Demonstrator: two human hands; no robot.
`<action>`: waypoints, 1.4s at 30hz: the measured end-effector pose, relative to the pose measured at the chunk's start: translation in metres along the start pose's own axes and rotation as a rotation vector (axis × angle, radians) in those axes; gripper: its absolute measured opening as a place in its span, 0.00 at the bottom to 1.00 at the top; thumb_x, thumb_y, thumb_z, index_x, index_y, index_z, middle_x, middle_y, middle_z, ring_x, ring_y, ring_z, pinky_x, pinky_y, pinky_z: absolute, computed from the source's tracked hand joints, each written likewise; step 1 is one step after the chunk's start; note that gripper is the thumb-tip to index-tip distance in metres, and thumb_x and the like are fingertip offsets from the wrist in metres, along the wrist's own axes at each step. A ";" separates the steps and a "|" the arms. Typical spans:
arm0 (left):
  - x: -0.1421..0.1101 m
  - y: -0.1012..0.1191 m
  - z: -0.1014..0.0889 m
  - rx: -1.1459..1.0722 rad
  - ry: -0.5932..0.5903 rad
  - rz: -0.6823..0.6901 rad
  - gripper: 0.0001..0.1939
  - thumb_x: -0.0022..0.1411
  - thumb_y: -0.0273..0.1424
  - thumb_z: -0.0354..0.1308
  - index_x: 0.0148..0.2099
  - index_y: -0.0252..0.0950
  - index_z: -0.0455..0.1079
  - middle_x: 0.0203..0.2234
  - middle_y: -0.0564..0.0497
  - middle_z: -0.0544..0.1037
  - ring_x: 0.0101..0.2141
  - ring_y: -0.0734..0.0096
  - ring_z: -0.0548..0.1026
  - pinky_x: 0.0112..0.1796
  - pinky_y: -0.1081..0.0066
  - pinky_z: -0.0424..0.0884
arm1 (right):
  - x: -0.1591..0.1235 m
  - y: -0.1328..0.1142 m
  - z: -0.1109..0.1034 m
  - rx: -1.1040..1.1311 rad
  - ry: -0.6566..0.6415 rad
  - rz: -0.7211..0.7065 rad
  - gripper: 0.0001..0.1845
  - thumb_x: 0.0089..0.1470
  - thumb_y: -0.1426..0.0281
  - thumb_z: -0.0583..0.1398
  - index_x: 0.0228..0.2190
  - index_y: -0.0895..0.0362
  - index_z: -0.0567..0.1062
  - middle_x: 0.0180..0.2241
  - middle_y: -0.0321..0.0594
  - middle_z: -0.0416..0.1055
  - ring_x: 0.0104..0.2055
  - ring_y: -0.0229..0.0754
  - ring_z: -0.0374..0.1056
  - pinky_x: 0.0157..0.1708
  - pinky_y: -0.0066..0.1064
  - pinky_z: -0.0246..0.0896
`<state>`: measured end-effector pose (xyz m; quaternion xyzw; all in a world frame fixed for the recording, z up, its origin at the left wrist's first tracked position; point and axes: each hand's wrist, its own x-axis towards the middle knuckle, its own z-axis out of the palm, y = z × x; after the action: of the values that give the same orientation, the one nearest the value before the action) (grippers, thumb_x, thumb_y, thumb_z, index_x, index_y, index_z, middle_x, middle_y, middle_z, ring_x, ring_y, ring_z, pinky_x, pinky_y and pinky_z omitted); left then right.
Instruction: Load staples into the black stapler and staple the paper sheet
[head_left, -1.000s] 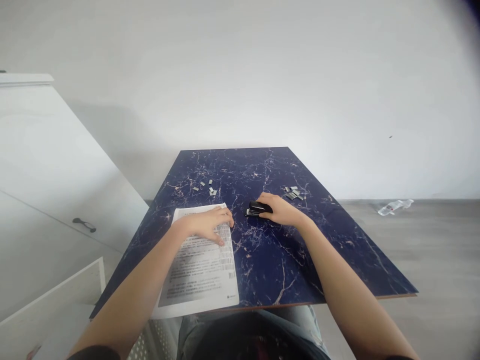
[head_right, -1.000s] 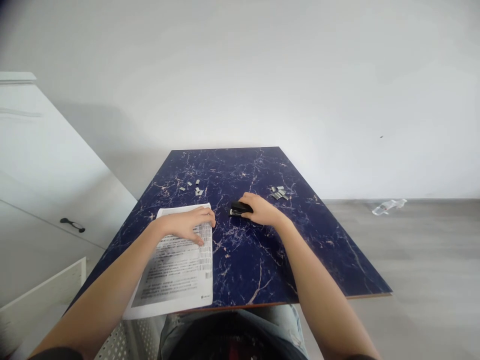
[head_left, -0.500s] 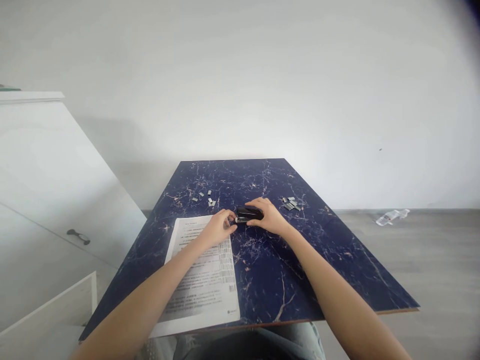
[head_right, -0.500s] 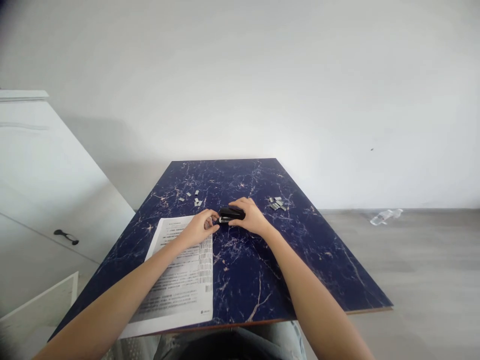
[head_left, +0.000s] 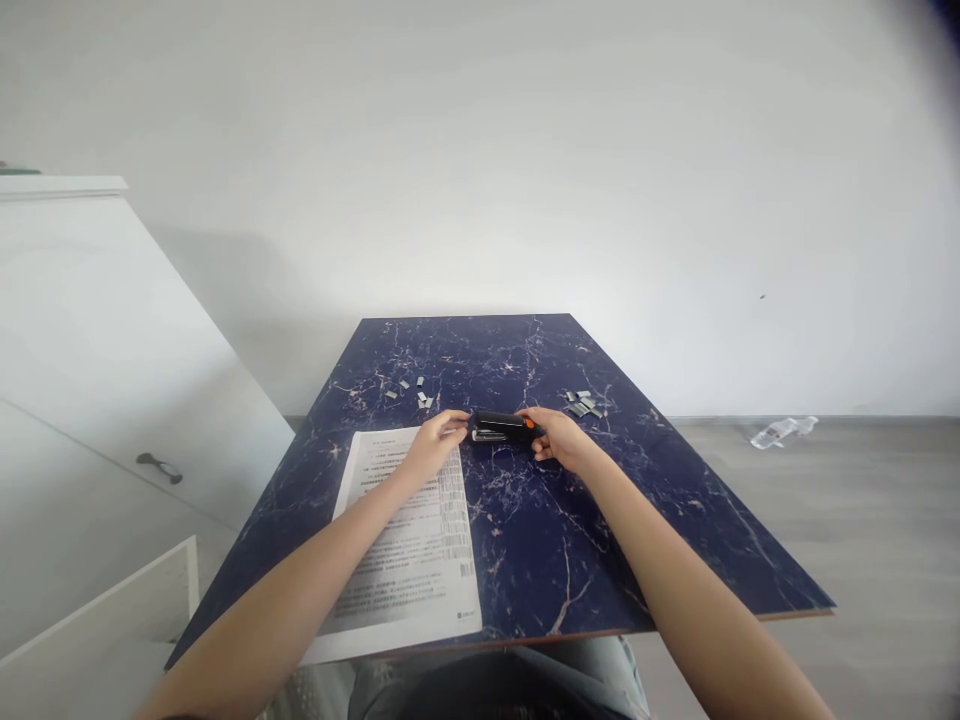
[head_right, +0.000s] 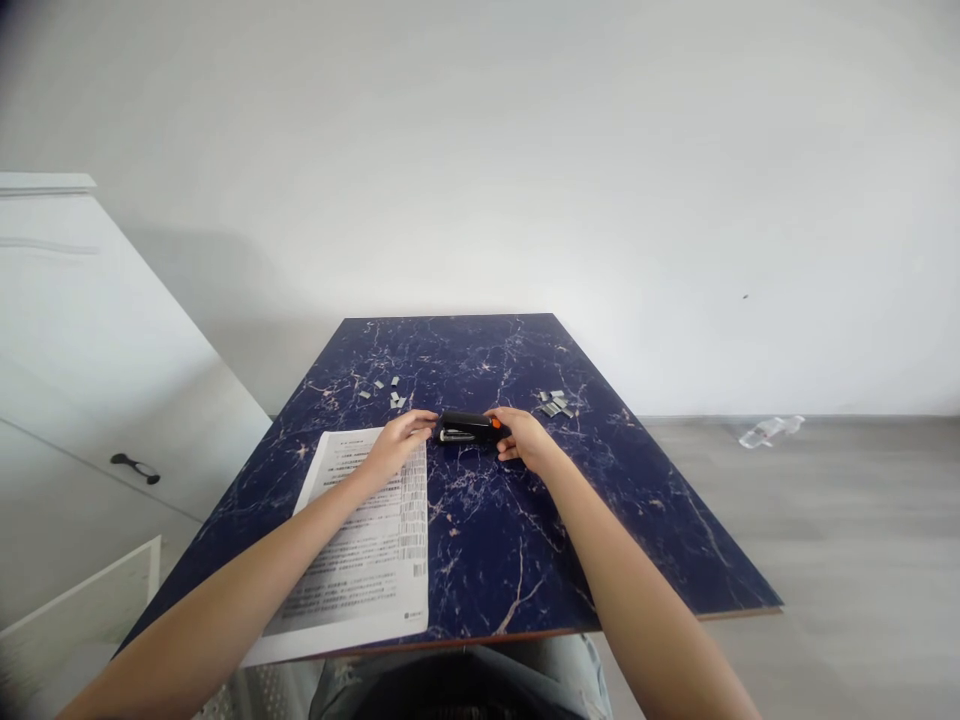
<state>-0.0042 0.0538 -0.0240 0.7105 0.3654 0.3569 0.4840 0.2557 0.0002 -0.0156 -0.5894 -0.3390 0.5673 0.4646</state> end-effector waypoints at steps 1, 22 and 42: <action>0.001 -0.001 -0.001 -0.047 0.019 -0.017 0.15 0.63 0.32 0.58 0.52 0.39 0.74 0.49 0.45 0.79 0.52 0.58 0.76 0.53 0.59 0.72 | 0.000 0.000 0.000 -0.006 -0.007 0.002 0.14 0.59 0.61 0.59 0.44 0.53 0.76 0.37 0.40 0.72 0.18 0.32 0.63 0.17 0.29 0.66; 0.008 -0.021 -0.006 -0.366 0.267 -0.067 0.10 0.62 0.33 0.56 0.41 0.35 0.77 0.42 0.43 0.81 0.46 0.58 0.79 0.54 0.56 0.71 | 0.000 0.002 0.008 -0.170 0.066 -0.117 0.11 0.62 0.63 0.58 0.41 0.55 0.76 0.32 0.38 0.73 0.15 0.31 0.63 0.17 0.28 0.70; -0.001 -0.004 -0.006 0.455 0.026 0.332 0.10 0.62 0.27 0.62 0.43 0.42 0.82 0.44 0.48 0.82 0.42 0.62 0.80 0.49 0.59 0.76 | -0.004 -0.003 0.003 -0.738 -0.009 -0.408 0.16 0.49 0.65 0.68 0.41 0.56 0.80 0.26 0.35 0.74 0.15 0.35 0.66 0.14 0.27 0.65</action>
<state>-0.0103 0.0564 -0.0266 0.8464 0.3209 0.3493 0.2422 0.2528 -0.0020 -0.0111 -0.6346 -0.6311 0.3069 0.3238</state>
